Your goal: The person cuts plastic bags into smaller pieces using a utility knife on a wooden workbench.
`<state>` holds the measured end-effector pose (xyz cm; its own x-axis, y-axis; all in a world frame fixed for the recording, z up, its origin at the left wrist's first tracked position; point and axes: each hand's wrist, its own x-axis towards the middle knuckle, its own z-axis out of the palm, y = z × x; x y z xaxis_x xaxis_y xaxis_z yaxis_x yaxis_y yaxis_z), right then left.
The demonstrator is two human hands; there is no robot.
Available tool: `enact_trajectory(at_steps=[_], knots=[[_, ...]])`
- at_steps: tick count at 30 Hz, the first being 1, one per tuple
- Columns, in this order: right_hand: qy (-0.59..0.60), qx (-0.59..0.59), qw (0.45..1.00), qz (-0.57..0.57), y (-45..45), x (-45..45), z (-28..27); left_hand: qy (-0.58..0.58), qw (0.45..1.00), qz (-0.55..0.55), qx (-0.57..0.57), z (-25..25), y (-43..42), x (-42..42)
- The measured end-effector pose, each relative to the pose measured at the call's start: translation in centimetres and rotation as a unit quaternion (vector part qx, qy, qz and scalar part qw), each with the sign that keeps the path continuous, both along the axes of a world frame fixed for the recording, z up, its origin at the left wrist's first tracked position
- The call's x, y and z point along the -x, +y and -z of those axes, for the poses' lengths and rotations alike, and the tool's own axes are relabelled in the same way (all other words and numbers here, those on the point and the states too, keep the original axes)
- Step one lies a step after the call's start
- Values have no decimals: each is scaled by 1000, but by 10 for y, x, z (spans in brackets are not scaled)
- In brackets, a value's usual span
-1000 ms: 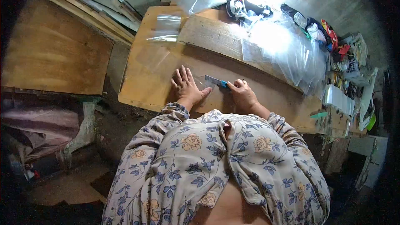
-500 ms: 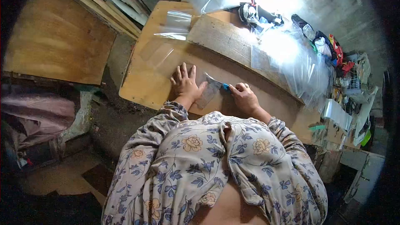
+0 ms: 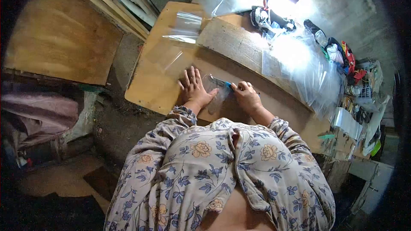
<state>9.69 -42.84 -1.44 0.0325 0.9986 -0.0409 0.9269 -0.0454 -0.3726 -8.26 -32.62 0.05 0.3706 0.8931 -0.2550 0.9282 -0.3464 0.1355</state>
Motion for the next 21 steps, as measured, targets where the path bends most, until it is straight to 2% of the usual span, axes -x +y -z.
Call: enact_trajectory(at_steps=[6,10,11,12,13,14,15,16,17,18,19,21], knots=[[0,21,1000,-23,28,2,3,-33,999,-13,-10,11,0,1],[0,65,998,-21,59,15,-18,-36,999,-1,-16,11,3,4],[-14,86,996,-29,69,17,-20,37,998,0,-49,25,4,2],[-28,105,993,-37,80,19,-22,36,998,-5,-52,50,7,3],[-30,102,993,-41,90,21,-21,92,976,9,-200,79,10,6],[-34,92,994,-52,99,23,-18,146,928,23,-342,83,12,7],[-37,83,994,-62,109,25,-14,183,935,30,-301,87,10,8],[-37,81,994,-66,119,28,-12,184,935,26,-302,69,9,6],[-27,87,994,-66,131,31,-9,147,976,15,-163,44,9,3],[-17,92,993,-67,142,34,-6,105,994,5,-21,31,11,0],[-17,88,994,-68,153,35,-1,57,998,-12,37,35,17,-1],[48,99,994,-19,170,39,15,52,998,16,19,2,12,4]])
